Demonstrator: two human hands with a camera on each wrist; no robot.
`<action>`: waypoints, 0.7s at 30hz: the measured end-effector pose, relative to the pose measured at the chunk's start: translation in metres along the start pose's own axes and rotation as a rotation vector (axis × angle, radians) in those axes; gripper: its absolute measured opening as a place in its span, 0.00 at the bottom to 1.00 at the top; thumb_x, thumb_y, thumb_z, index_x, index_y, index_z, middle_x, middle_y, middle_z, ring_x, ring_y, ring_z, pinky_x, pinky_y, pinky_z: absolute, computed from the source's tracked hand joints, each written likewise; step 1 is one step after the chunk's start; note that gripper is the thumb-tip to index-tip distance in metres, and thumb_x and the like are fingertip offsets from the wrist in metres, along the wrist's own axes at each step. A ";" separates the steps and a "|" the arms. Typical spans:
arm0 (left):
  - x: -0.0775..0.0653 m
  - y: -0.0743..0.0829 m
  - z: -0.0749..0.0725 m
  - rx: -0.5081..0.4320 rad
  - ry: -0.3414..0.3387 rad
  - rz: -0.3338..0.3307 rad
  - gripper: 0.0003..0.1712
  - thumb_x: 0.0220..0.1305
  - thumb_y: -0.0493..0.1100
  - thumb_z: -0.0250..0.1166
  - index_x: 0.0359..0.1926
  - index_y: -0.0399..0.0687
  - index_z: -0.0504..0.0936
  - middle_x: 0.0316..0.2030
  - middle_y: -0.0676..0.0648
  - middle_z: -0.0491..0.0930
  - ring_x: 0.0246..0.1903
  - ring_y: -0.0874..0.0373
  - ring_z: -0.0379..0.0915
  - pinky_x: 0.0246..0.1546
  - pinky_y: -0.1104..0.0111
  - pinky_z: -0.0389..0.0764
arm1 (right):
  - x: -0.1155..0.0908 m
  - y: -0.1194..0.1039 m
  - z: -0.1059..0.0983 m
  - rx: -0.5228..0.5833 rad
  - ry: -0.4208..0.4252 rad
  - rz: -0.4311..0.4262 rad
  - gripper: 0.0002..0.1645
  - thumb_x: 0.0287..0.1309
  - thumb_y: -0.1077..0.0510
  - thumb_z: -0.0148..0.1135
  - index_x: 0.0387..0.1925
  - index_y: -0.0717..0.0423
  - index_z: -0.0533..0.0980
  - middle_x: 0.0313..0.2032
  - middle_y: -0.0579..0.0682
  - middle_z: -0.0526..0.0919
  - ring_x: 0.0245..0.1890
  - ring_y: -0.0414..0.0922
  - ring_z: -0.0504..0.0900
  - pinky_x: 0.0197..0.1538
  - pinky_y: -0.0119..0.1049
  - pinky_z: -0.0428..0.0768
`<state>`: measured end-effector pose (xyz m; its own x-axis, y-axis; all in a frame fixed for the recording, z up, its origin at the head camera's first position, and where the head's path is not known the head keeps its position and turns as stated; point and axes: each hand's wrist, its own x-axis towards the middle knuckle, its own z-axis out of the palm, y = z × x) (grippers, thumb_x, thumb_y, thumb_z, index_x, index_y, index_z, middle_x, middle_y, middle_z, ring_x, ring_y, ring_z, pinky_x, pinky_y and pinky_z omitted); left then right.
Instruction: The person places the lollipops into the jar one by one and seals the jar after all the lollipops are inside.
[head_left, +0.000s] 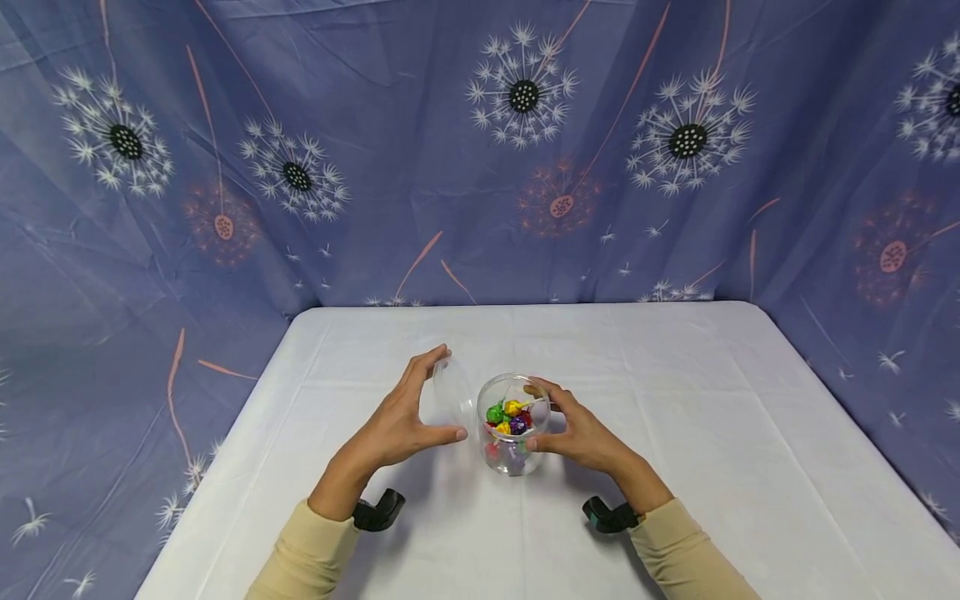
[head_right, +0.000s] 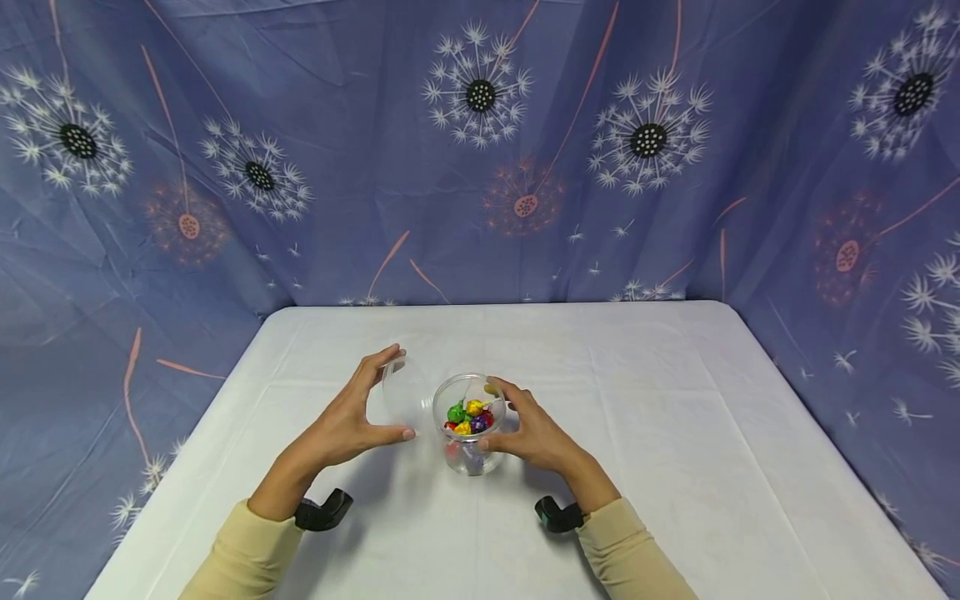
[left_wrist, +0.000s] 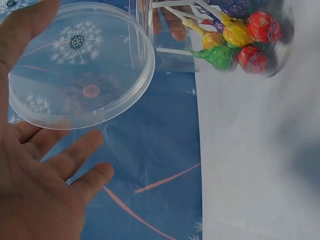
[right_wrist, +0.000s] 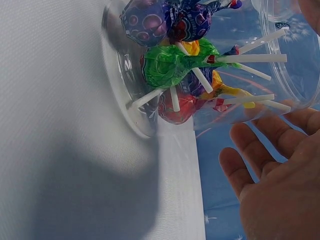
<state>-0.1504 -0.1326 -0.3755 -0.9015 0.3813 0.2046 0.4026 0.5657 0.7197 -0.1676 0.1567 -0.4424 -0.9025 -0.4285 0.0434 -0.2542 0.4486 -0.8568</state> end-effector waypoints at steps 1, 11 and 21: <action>0.002 0.001 0.001 -0.010 -0.002 0.008 0.60 0.42 0.55 0.77 0.70 0.73 0.46 0.68 0.59 0.55 0.69 0.48 0.56 0.62 0.45 0.67 | 0.000 0.000 0.000 0.001 0.000 0.000 0.51 0.48 0.50 0.72 0.68 0.30 0.53 0.67 0.47 0.64 0.65 0.62 0.63 0.61 0.67 0.64; 0.017 0.007 0.009 -0.070 -0.027 0.135 0.60 0.44 0.51 0.77 0.71 0.70 0.46 0.68 0.56 0.55 0.69 0.55 0.55 0.68 0.52 0.62 | 0.001 0.000 0.000 -0.001 0.000 0.001 0.51 0.46 0.45 0.72 0.68 0.29 0.53 0.67 0.47 0.63 0.65 0.62 0.63 0.60 0.68 0.64; 0.032 0.009 0.026 -0.120 -0.073 0.206 0.60 0.44 0.49 0.76 0.71 0.68 0.46 0.69 0.56 0.53 0.68 0.56 0.52 0.68 0.53 0.62 | 0.001 0.002 -0.001 0.000 -0.002 0.000 0.51 0.47 0.45 0.71 0.68 0.28 0.53 0.67 0.48 0.63 0.64 0.62 0.64 0.60 0.66 0.66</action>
<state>-0.1713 -0.0963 -0.3792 -0.7869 0.5337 0.3099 0.5511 0.3817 0.7420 -0.1692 0.1581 -0.4439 -0.9017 -0.4303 0.0417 -0.2537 0.4487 -0.8569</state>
